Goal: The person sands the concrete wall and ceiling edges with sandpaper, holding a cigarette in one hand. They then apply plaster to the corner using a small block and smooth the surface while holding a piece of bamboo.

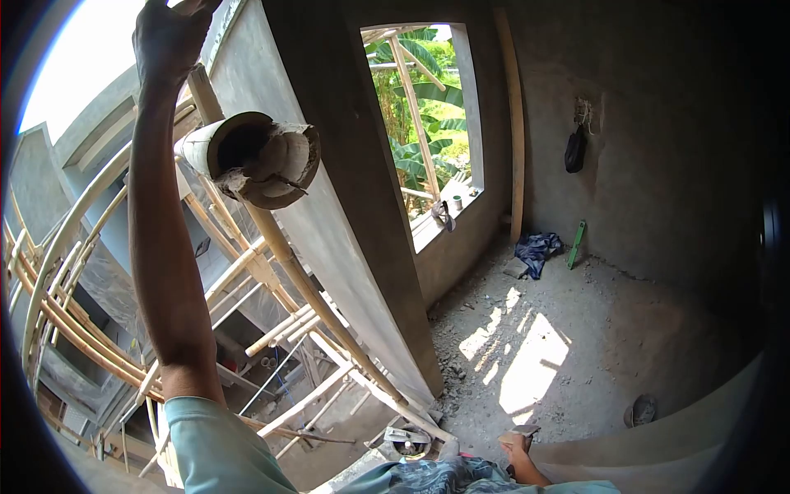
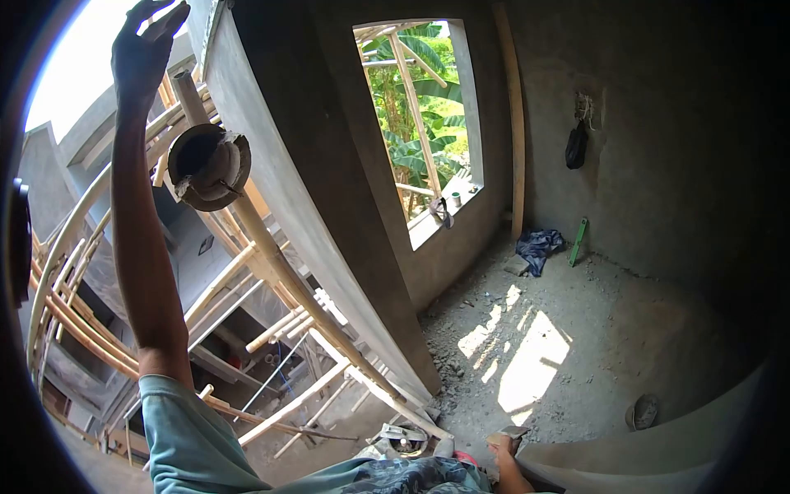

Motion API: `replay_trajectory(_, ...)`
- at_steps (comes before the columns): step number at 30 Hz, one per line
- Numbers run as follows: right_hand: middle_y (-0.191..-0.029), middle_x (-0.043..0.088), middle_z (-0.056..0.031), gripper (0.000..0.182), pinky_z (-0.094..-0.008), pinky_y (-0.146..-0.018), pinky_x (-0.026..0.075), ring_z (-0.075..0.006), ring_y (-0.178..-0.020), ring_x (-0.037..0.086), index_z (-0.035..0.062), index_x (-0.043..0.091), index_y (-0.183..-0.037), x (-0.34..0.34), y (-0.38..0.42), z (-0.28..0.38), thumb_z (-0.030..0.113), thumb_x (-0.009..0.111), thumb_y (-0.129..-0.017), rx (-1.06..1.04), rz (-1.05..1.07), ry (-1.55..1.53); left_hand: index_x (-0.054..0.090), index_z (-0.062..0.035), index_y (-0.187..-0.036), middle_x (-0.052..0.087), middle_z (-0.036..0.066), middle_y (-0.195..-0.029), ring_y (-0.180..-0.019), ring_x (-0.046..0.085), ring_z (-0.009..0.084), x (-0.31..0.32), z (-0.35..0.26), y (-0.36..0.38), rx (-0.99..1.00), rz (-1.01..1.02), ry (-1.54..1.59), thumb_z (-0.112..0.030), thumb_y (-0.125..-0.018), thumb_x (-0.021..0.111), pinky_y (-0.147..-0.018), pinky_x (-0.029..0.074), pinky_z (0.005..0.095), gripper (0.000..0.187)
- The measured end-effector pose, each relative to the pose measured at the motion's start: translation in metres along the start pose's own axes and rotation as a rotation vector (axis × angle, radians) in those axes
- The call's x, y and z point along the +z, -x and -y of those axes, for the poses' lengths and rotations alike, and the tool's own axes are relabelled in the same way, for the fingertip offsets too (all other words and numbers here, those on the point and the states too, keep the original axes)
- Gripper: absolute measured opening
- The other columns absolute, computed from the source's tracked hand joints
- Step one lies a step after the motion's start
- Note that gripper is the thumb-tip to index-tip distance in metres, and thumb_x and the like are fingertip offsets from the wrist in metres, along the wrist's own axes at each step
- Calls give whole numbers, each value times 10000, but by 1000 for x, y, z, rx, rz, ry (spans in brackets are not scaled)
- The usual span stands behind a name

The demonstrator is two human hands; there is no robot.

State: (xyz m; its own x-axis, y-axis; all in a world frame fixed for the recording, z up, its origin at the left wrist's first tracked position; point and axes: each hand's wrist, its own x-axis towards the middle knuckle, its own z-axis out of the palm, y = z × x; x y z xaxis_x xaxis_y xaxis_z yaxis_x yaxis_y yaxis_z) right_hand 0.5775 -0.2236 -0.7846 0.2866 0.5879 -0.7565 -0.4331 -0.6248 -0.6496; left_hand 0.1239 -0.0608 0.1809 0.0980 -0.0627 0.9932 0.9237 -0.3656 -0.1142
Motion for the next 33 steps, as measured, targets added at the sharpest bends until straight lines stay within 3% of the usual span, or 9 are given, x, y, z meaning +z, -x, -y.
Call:
replay_trajectory(5,-1164,655,-109,394,-526,-846,536,-335,-994,668,176,545,-1255,-29,2,-14,353,569,-904,74,-22,75,605,-6,-1231,672,106,-1133,-992,666,202,-43,-7,42,-2,71,-17,-145,-908,656,-851,540,326,356)
replay_trajectory(7,-1170,661,-105,439,-500,-851,528,-322,-1014,667,149,524,-1270,-36,12,-13,354,598,-889,52,-56,24,427,-28,-1410,575,170,-1257,-1214,558,270,-51,7,47,-187,245,249,-295,-966,581,-842,577,492,541)
replay_trajectory(11,-1172,640,-105,426,-484,-871,525,-320,-1033,650,142,518,-1256,-36,33,10,278,616,-864,12,13,13,520,-18,-1339,618,158,-1263,-1092,651,299,-50,15,87,13,328,741,-233,-952,601,-929,545,402,449)
replay_trajectory(13,-1196,607,-108,470,-486,-858,531,-316,-1057,625,136,482,-1286,-25,53,30,229,629,-849,-36,27,-54,452,-17,-1399,553,182,-1360,-1155,618,345,-63,79,59,-588,424,1187,-258,-1006,500,-953,539,444,463)
replay_trajectory(16,-1241,561,-110,543,-498,-857,532,-314,-1106,586,137,434,-1338,7,76,76,136,626,-830,-171,112,-193,450,-13,-1397,575,177,-1304,-1055,665,323,-37,45,93,-134,389,758,-234,-1022,459,-869,577,389,436)
replay_trajectory(18,-1310,520,-99,680,-512,-891,521,-316,-1163,557,166,360,-1434,40,118,124,19,584,-810,-372,225,-263,496,-18,-1351,662,109,-1042,-989,632,253,-25,60,74,306,220,-129,-295,-1009,482,-927,539,424,441)
replay_trajectory(21,-1356,479,-109,760,-485,-942,513,-303,-1201,538,141,287,-1480,81,151,183,-53,585,-808,-544,331,-306,515,0,-1326,671,113,-978,-905,634,235,-23,59,73,705,170,-363,-344,-1035,396,-942,523,392,466)
replay_trajectory(23,-1365,478,-114,775,-444,-951,518,-280,-1215,533,134,284,-1479,103,170,217,-96,597,-809,-638,468,-354,532,31,-1292,663,107,-929,-883,623,209,-7,115,56,701,208,149,-389,-1050,322,-917,531,376,528)
replay_trajectory(33,-1269,566,-68,643,-358,-1031,438,-204,-1184,544,87,470,-1347,170,240,306,-32,711,-763,-721,711,-298,279,9,-1504,633,114,-966,-836,618,197,-26,70,69,83,377,313,-388,-1028,432,-833,552,317,638)
